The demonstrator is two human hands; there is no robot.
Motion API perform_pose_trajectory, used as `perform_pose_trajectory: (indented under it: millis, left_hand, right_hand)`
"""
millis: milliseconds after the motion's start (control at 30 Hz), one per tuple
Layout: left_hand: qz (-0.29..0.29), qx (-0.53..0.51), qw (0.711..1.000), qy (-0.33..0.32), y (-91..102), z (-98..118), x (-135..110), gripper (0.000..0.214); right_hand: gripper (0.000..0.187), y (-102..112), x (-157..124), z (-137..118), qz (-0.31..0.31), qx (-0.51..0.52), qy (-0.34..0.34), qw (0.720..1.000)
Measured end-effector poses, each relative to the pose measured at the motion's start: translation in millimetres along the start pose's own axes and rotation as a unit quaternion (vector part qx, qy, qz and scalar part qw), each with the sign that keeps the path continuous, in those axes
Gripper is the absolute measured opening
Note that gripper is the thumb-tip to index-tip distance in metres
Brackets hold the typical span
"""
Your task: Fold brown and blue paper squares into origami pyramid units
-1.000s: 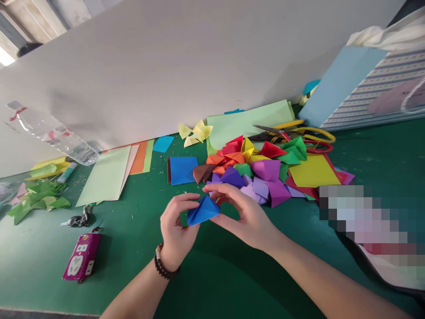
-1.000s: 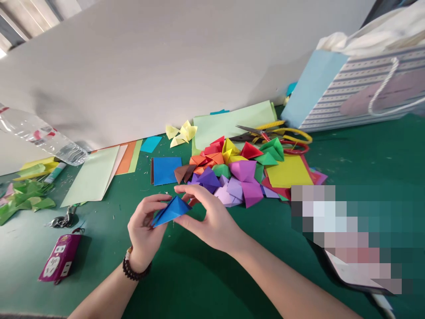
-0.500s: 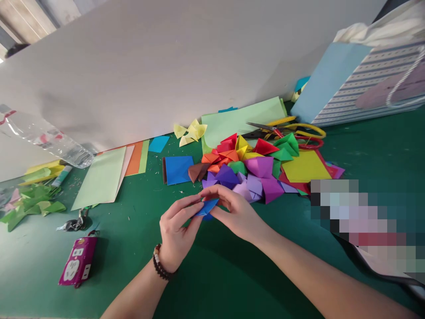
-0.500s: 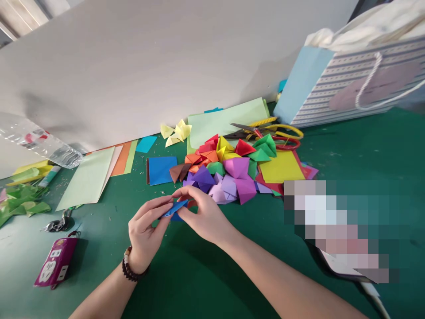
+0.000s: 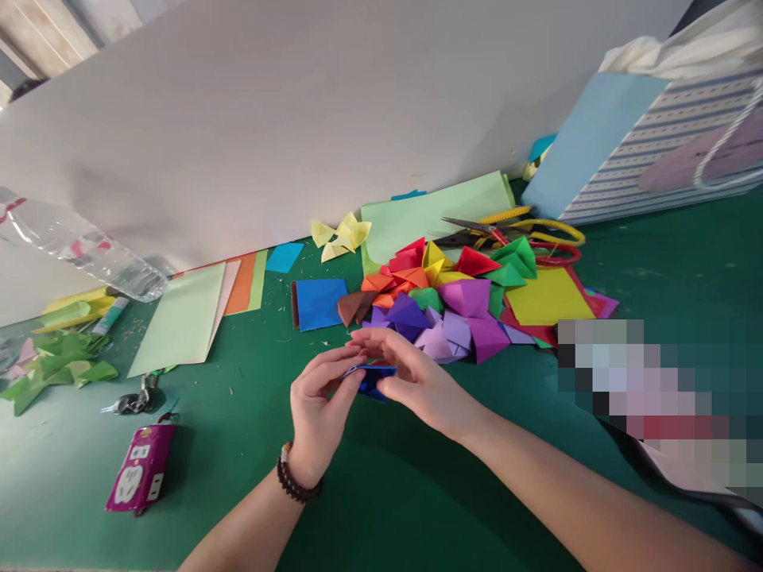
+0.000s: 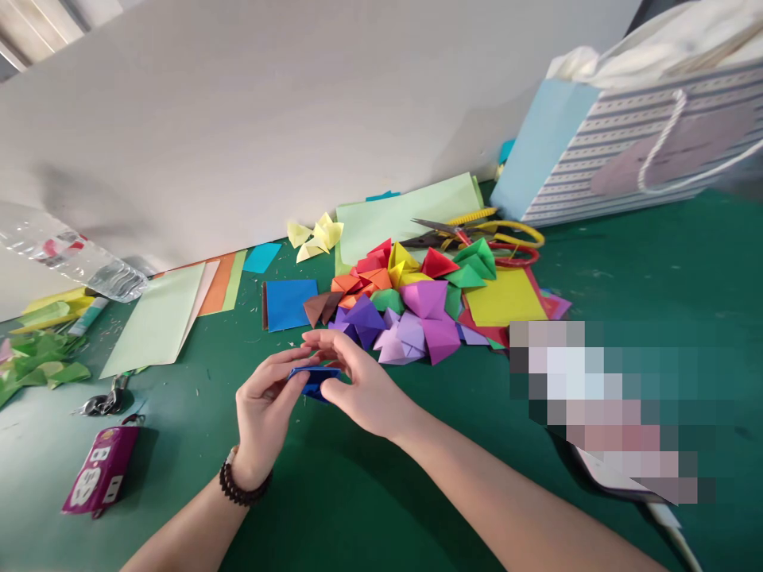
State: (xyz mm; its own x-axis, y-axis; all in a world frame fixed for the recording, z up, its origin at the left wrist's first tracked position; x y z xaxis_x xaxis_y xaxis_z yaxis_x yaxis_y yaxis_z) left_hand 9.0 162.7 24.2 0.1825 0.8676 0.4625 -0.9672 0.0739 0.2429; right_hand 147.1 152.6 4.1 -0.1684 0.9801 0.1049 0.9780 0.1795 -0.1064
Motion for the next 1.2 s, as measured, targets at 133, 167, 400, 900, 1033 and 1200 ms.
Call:
perform_pose_trajectory:
  millis: [133, 167, 400, 900, 1033, 1200]
  left_hand:
    - [0.019, 0.056, 0.998, -0.029, 3.8, 0.8, 1.9, 0.01]
    - [0.019, 0.091, 0.994, -0.054, 4.7, 3.5, 2.0, 0.012]
    - [-0.007, 0.221, 0.949, -0.226, 7.0, 23.2, -6.3, 0.026]
    - [-0.019, 0.219, 0.93, -0.293, 10.8, 31.2, -11.6, 0.034]
    - [-0.042, 0.209, 0.922, -0.324, 5.3, 36.8, -16.2, 0.03]
    - [-0.048, 0.21, 0.913, -0.347, 0.2, 43.1, -17.3, 0.025]
  right_hand:
    - [0.065, -2.3, -2.5, 0.4, -0.024, -0.038, 0.035, 0.998]
    - [0.067, -2.0, -2.7, 1.1, -0.026, -0.04, 0.037, 0.998]
    - [0.046, 2.2, 0.5, 4.6, 0.021, -0.026, 0.028, 0.999]
    - [0.026, 6.7, -2.2, -14.2, 0.086, -0.169, 0.082, 0.978]
    - [0.029, 7.9, -7.7, -18.9, 0.114, -0.216, 0.157, 0.957]
    - [0.027, 6.8, -14.3, -28.9, 0.139, -0.234, 0.278, 0.921]
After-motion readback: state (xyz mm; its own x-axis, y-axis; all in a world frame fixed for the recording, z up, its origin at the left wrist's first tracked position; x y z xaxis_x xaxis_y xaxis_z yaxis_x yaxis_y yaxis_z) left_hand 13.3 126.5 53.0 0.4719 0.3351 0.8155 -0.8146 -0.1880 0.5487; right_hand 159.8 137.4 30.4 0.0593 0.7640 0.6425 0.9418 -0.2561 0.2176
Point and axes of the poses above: each hand's wrist, its own x-axis towards the middle knuckle, its own y-axis out of the back of the hand, z = x × y, the point moved 5 cm from there along x, towards the middle knuckle, and after that the axes turned 2 degrees about z, right-handed, at the moved point
